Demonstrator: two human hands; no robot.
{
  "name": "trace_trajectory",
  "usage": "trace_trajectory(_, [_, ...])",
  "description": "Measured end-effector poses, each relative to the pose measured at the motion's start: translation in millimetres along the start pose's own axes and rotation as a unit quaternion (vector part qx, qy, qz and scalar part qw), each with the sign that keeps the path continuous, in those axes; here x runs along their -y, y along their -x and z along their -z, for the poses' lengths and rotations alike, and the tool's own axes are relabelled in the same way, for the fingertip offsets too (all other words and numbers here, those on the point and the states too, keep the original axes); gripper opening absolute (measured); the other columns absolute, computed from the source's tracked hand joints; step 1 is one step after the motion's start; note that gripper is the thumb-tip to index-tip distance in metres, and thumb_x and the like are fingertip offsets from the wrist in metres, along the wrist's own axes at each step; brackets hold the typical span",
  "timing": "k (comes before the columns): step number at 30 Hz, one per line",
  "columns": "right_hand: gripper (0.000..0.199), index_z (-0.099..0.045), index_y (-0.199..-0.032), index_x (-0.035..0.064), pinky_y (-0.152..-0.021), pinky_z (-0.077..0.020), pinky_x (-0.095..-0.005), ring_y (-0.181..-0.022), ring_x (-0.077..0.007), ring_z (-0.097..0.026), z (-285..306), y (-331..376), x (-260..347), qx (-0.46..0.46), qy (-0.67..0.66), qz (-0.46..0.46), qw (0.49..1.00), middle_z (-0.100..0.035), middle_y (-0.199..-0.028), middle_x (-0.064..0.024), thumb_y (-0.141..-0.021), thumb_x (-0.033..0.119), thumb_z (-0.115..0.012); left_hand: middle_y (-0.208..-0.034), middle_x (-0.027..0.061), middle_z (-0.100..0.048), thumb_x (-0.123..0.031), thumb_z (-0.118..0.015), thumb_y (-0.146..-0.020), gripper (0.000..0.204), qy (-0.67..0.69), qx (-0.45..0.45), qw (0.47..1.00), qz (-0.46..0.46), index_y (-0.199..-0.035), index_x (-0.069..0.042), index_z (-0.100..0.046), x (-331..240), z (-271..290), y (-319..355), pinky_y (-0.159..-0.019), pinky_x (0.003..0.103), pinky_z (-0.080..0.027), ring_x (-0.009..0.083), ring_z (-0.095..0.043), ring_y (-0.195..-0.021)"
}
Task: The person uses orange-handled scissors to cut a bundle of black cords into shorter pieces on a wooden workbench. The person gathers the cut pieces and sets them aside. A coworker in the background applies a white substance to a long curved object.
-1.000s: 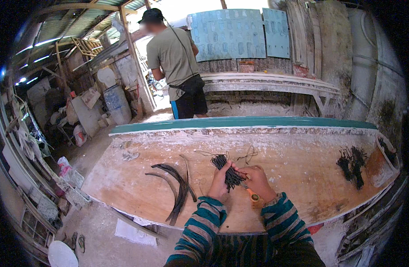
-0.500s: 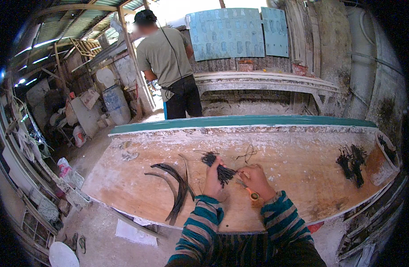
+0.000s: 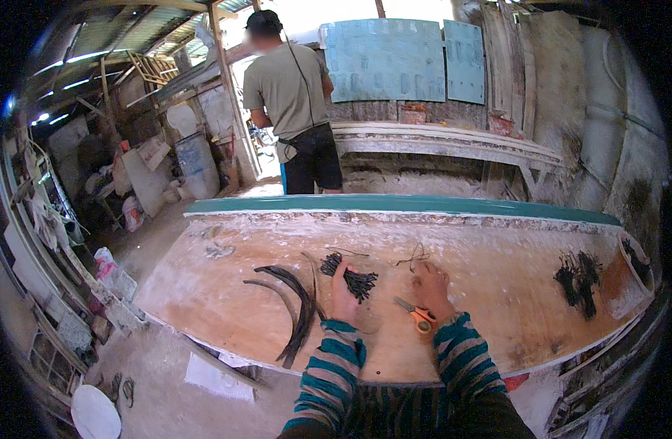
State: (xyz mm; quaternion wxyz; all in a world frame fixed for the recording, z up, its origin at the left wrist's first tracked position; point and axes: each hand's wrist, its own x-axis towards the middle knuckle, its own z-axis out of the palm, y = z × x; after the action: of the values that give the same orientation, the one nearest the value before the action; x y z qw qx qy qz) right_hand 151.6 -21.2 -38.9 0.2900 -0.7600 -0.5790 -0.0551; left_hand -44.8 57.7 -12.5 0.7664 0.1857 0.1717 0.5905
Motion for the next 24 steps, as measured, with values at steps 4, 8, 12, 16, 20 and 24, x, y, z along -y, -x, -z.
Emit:
trace_trajectory(4, [0.032,-0.058,-0.107,0.0156,-0.087,-0.0323,-0.0494,-0.103,-0.0280,-0.050,-6.7,-4.4,6.1,-0.027,0.000,0.033,0.999,-0.054,-0.111,-0.0066,-0.074,0.015,-0.057,-0.062,-0.0025,-0.049,-0.019,-0.060,-0.084,0.011,0.008,0.014,0.999,0.027,-0.079,-0.012,-0.052,6.1,-3.9,1.5,-0.052,0.026,-0.044,0.0104,-0.050,-0.057])
trace_trajectory(8, [0.019,-0.064,-0.090,0.0128,-0.081,-0.0338,-0.0467,-0.094,-0.0260,-0.054,-10.3,-12.4,3.0,0.021,0.043,0.047,0.998,-0.060,-0.095,-0.0067,-0.073,0.010,-0.057,-0.063,-0.0017,-0.049,-0.020,-0.061,-0.084,0.013,-0.011,0.009,0.998,0.056,-0.079,-0.012,-0.052,8.6,-5.5,2.2,-0.053,0.026,-0.044,0.0112,-0.051,-0.059])
trace_trajectory(12, [0.015,-0.066,-0.085,0.0109,-0.075,-0.0391,-0.0386,-0.082,-0.0232,-0.057,-8.1,-4.7,-10.9,-0.047,-0.066,0.046,0.996,-0.062,-0.082,-0.0092,-0.072,0.005,-0.060,-0.064,-0.0010,-0.050,-0.021,-0.061,-0.083,0.014,-0.041,0.043,0.993,0.101,-0.079,-0.011,-0.052,14.5,-18.5,13.1,-0.054,0.026,-0.045,0.0117,-0.052,-0.060])
trace_trajectory(16, [0.011,-0.065,-0.088,0.0064,-0.072,-0.0440,-0.0291,-0.078,-0.0187,-0.058,5.6,-6.3,-5.1,-0.108,-0.261,-0.083,0.956,-0.062,-0.082,-0.0098,-0.078,0.005,-0.060,-0.065,-0.0007,-0.051,-0.021,-0.060,-0.083,0.014,-0.059,0.087,0.983,0.152,-0.080,-0.010,-0.053,28.7,-4.6,-2.2,-0.056,0.027,-0.047,0.0123,-0.053,-0.061])
trace_trajectory(20, [0.009,-0.063,-0.089,0.0015,-0.075,-0.0444,-0.0266,-0.081,-0.0148,-0.057,3.8,-16.2,-13.7,-0.238,-0.384,-0.038,0.891,-0.061,-0.084,-0.0080,-0.082,0.005,-0.057,-0.084,0.0025,-0.059,-0.022,-0.059,-0.084,0.018,-0.078,0.112,0.970,0.200,-0.092,-0.006,-0.055,41.8,-2.9,-10.5,-0.062,0.029,-0.049,0.0141,-0.057,-0.072])
trace_trajectory(24, [0.013,-0.063,-0.090,0.0029,-0.076,-0.0445,-0.0306,-0.082,-0.0196,-0.058,9.8,-10.1,6.7,-0.173,-0.404,0.032,0.898,-0.062,-0.084,-0.0092,-0.078,0.001,-0.057,-0.105,0.0075,-0.059,-0.024,-0.056,-0.086,0.034,-0.100,0.124,0.965,0.209,-0.110,-0.001,-0.052,38.6,-15.6,-3.6,-0.078,0.031,-0.048,0.0174,-0.057,-0.092])
